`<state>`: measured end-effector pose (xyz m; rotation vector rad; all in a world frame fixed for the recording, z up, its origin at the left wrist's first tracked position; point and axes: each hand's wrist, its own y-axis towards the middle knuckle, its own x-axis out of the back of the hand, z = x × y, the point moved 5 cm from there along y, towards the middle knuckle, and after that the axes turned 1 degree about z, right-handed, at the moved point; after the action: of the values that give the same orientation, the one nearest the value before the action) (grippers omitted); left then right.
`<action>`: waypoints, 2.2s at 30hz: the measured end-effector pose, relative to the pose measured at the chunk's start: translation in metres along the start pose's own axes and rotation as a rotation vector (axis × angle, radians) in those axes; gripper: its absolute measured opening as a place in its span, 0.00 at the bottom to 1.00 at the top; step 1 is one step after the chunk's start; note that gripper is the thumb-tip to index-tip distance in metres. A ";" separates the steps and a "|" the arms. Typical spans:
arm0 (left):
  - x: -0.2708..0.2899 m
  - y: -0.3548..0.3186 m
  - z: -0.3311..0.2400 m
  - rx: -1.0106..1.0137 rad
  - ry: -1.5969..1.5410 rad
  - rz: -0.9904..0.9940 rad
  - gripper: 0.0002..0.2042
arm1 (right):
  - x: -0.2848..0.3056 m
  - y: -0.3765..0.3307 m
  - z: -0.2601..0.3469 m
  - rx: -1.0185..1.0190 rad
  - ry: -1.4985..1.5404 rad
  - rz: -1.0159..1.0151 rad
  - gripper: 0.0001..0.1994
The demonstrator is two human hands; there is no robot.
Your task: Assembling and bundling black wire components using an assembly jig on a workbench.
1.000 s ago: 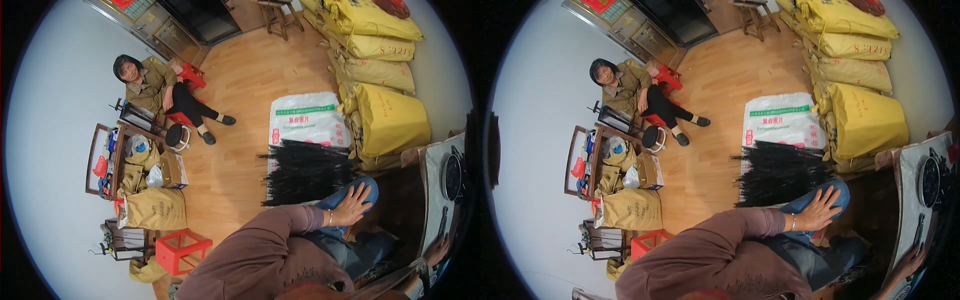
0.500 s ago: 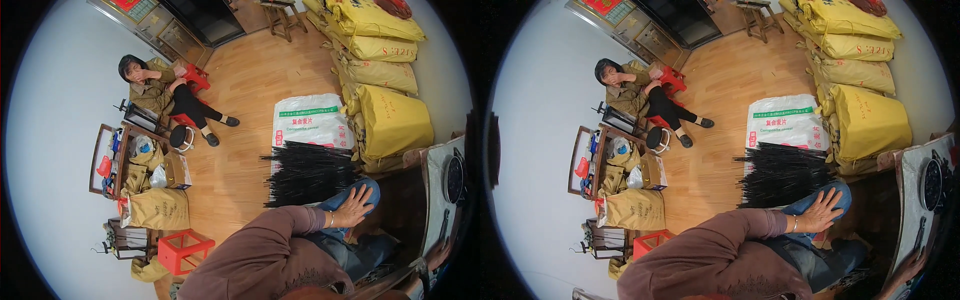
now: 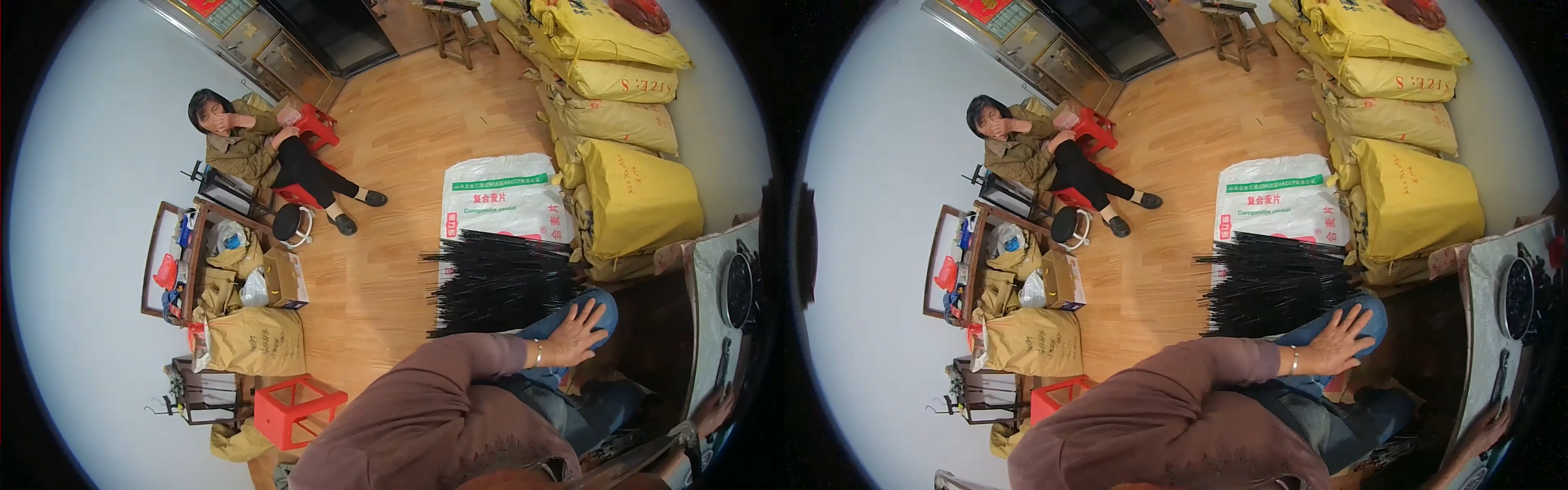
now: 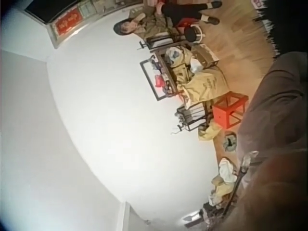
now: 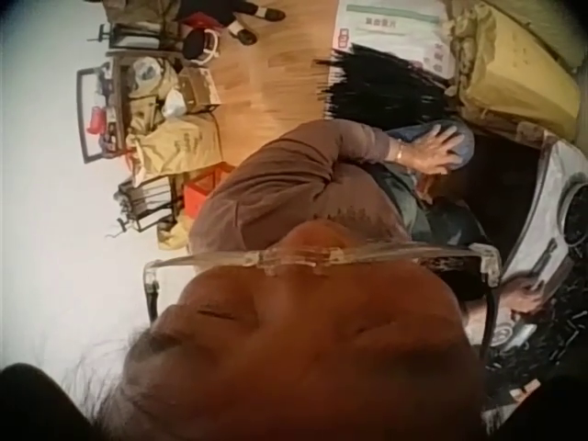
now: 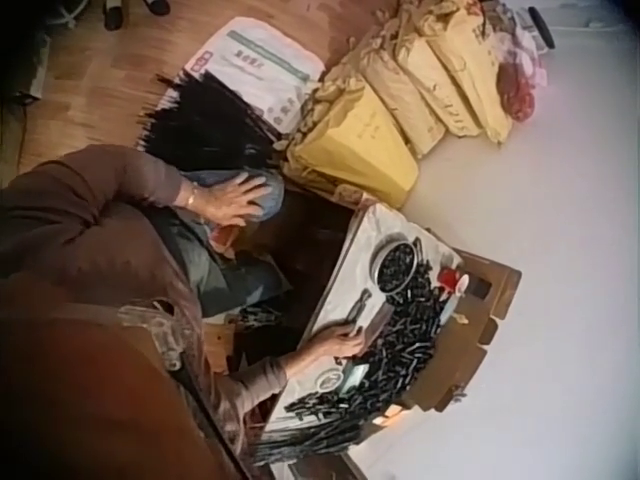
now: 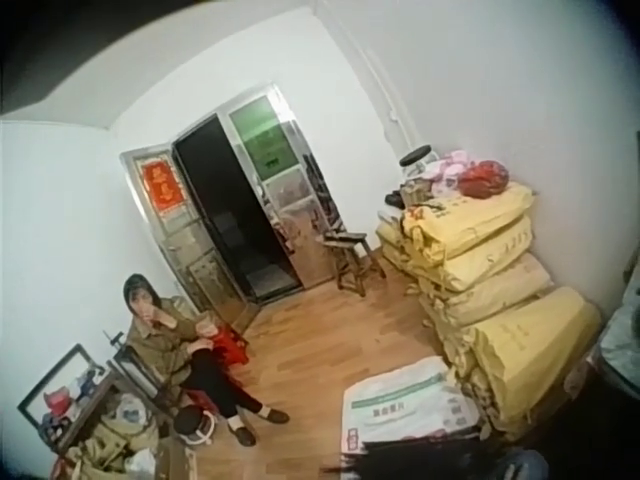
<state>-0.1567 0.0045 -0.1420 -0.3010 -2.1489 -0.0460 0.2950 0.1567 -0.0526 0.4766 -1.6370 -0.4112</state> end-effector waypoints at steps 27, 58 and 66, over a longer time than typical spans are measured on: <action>0.423 -0.059 0.197 0.454 0.318 -1.250 0.46 | 0.012 0.002 0.016 -0.031 0.030 0.043 0.16; 0.428 -0.036 0.187 0.480 0.183 -1.186 0.44 | 0.018 0.002 0.019 -0.030 0.072 0.009 0.15; 0.415 -0.023 0.182 0.417 0.243 -1.128 0.44 | 0.012 0.004 0.011 -0.021 0.044 0.036 0.15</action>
<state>-0.5318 0.0908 0.0990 1.1069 -1.7717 -0.2544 0.2823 0.1536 -0.0417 0.4375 -1.5952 -0.3880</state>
